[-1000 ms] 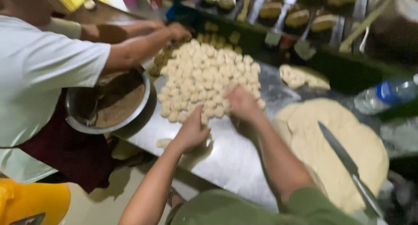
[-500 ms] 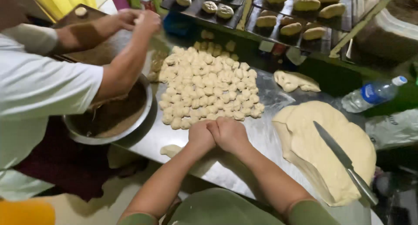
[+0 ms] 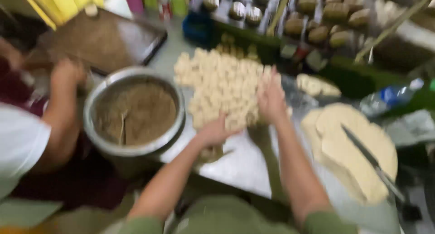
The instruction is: Portioning, filling, and shaping dough into small rolls on a bakery workbench
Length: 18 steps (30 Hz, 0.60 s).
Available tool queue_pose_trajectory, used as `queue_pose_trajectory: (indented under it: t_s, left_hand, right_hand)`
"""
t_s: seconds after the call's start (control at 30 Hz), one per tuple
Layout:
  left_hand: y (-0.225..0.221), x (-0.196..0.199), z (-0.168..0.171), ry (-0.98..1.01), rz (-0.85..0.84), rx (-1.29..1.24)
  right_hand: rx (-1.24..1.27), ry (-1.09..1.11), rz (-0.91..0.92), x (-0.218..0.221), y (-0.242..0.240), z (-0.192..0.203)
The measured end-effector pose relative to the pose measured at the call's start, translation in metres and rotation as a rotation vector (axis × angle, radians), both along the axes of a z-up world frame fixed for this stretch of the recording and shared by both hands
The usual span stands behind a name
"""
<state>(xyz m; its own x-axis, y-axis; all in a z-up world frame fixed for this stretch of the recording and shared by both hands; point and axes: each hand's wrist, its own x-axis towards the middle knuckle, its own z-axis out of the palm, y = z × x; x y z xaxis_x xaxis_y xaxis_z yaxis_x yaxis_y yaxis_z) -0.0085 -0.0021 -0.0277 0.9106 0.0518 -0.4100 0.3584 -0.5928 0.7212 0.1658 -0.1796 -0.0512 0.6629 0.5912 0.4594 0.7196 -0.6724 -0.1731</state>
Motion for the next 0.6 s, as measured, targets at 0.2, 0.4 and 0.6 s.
queue_pose_trajectory:
  t_s: [0.2,0.4,0.6]
  left_hand:
    - [-0.002,0.021,-0.061,-0.358,-0.092,-0.111]
    - [-0.029,0.060,-0.115,-0.202,-0.010,0.074]
    - [-0.090,0.071,-0.092,-0.336,0.100,0.493]
  right_hand:
    - [0.259,0.578,0.190,-0.087,-0.002,-0.077]
    - [0.334,0.551,0.135,-0.083,-0.013,-0.050]
    - [-0.127,0.672,0.108,-0.053,-0.032,-0.028]
